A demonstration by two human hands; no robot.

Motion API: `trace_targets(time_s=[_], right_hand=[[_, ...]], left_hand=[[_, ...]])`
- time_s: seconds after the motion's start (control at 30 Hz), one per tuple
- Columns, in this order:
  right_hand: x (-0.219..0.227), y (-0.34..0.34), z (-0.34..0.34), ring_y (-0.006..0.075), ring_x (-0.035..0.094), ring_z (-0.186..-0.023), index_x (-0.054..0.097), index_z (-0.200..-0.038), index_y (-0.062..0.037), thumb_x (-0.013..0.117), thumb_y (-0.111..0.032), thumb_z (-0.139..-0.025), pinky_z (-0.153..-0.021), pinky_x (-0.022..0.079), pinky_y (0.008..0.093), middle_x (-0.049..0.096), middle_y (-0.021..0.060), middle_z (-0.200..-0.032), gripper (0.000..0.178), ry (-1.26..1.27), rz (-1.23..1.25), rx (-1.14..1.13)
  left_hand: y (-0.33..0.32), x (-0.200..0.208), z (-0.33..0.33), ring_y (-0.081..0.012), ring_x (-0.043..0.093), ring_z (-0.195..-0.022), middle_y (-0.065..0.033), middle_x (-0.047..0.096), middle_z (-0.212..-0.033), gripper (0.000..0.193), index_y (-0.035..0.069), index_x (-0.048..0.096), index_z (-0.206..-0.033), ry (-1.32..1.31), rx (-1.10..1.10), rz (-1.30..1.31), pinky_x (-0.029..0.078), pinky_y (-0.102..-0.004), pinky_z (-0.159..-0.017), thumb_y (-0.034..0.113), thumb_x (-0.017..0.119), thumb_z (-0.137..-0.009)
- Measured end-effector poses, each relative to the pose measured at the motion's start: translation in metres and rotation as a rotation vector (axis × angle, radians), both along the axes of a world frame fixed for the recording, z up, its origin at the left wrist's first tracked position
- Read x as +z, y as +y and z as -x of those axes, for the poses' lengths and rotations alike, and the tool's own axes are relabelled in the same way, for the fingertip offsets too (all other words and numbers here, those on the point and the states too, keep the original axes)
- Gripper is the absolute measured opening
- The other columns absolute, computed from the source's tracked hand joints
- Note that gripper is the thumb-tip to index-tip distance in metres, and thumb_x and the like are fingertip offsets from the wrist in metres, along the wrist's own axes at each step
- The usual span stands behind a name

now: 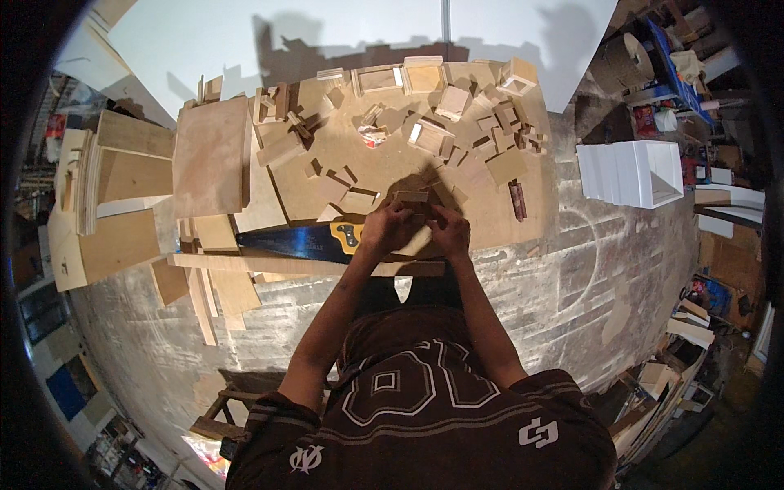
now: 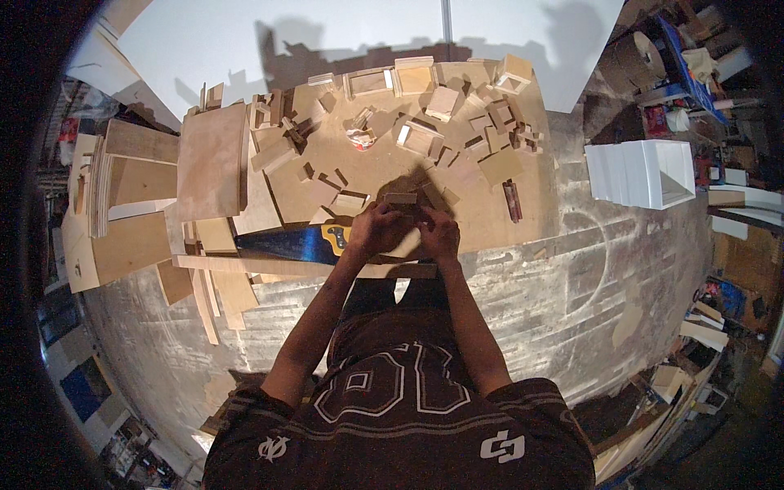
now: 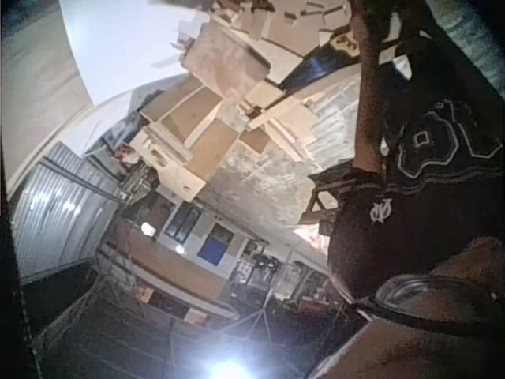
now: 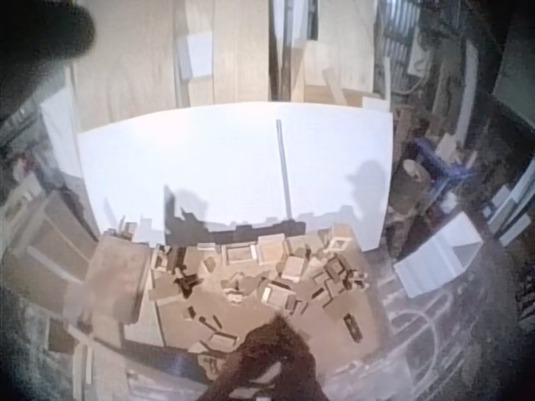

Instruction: The person sands small wooden pieces with sandpaper, applies glue to the edges using a brush, and joins them together. The person repeats this process with multiple pieces, assembling them into small structures on a cluttered workbench.

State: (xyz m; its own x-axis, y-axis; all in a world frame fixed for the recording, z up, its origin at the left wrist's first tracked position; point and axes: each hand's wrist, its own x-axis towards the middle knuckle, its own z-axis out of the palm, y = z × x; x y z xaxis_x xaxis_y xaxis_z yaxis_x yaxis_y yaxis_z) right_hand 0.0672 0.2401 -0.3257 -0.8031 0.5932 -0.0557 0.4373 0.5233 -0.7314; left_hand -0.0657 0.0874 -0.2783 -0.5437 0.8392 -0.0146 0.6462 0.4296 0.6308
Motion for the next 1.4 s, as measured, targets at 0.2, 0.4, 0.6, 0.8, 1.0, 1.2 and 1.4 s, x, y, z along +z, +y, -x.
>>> trace_targets(time_s=[0.2, 0.4, 0.6, 0.8, 1.0, 1.2, 1.4], right_hand=[[0.014, -0.008, 0.004, 0.0253, 0.072, -0.079, 0.071, -0.115, -0.0086, 0.078, -0.014, -0.076, -0.076, 0.058, 0.0371, 0.074, 0.0127, -0.096, 0.039, -0.040, 0.072, -0.029], [0.004, -0.008, 0.004, 0.0242, 0.073, -0.082, 0.072, -0.115, -0.0080, 0.079, -0.015, -0.077, -0.077, 0.058, 0.0362, 0.075, 0.0126, -0.098, 0.039, -0.037, 0.064, -0.030], [0.018, -0.002, 0.007, 0.0274, 0.073, -0.093, 0.071, -0.114, -0.0044, 0.078, -0.016, -0.080, -0.082, 0.058, 0.0376, 0.074, 0.0165, -0.102, 0.037, -0.110, 0.148, -0.003], [0.025, 0.012, 0.014, 0.0287, 0.073, -0.093, 0.071, -0.111, -0.0033, 0.075, -0.019, -0.084, -0.081, 0.058, 0.0384, 0.074, 0.0172, -0.100, 0.032, 0.012, 0.031, 0.000], [0.036, 0.024, 0.044, 0.0322, 0.067, -0.106, 0.068, -0.121, -0.0103, 0.070, -0.020, -0.087, -0.095, 0.052, 0.0433, 0.071, 0.0155, -0.113, 0.035, 0.042, 0.105, 0.092], [0.047, 0.029, 0.059, 0.0257, 0.069, -0.096, 0.069, -0.118, -0.0048, 0.073, -0.011, -0.080, -0.085, 0.055, 0.0355, 0.070, 0.0139, -0.109, 0.038, -0.003, 0.109, 0.309], [0.038, 0.033, 0.058, 0.0293, 0.069, -0.098, 0.070, -0.116, -0.0050, 0.076, -0.011, -0.078, -0.089, 0.055, 0.0372, 0.070, 0.0140, -0.110, 0.038, 0.011, -0.007, 0.361]], left_hand=[[-0.003, -0.016, -0.001, -0.0287, 0.069, -0.091, -0.0045, 0.069, -0.101, 0.023, 0.022, 0.075, -0.100, -0.009, 0.035, -0.072, 0.058, -0.0400, -0.072, 0.036, 0.076, -0.082], [-0.004, -0.026, -0.003, -0.0290, 0.068, -0.093, -0.0061, 0.068, -0.101, 0.024, 0.021, 0.075, -0.102, -0.031, 0.027, -0.055, 0.058, -0.0411, -0.073, 0.035, 0.074, -0.083], [-0.001, -0.016, -0.005, -0.0275, 0.070, -0.090, -0.0052, 0.072, -0.101, 0.027, 0.025, 0.075, -0.102, 0.036, 0.050, 0.000, 0.058, -0.0405, -0.071, 0.042, 0.075, -0.081], [-0.013, -0.001, 0.015, -0.0321, 0.069, -0.092, -0.0100, 0.070, -0.104, 0.036, 0.016, 0.071, -0.114, -0.012, 0.115, -0.096, 0.057, -0.0416, -0.076, 0.029, 0.075, -0.081], [-0.009, -0.019, 0.039, -0.0331, 0.068, -0.092, -0.0178, 0.067, -0.106, 0.047, 0.005, 0.067, -0.120, -0.309, 0.276, -0.141, 0.056, -0.0392, -0.078, 0.017, 0.077, -0.076], [-0.003, -0.037, 0.033, -0.0322, 0.068, -0.088, -0.0189, 0.067, -0.103, 0.046, 0.011, 0.069, -0.123, -0.225, 0.187, -0.186, 0.056, -0.0387, -0.075, 0.010, 0.075, -0.078], [0.001, -0.038, 0.030, -0.0316, 0.069, -0.082, -0.0190, 0.068, -0.102, 0.037, 0.010, 0.072, -0.117, -0.296, 0.266, -0.242, 0.056, -0.0382, -0.072, 0.005, 0.068, -0.081]])
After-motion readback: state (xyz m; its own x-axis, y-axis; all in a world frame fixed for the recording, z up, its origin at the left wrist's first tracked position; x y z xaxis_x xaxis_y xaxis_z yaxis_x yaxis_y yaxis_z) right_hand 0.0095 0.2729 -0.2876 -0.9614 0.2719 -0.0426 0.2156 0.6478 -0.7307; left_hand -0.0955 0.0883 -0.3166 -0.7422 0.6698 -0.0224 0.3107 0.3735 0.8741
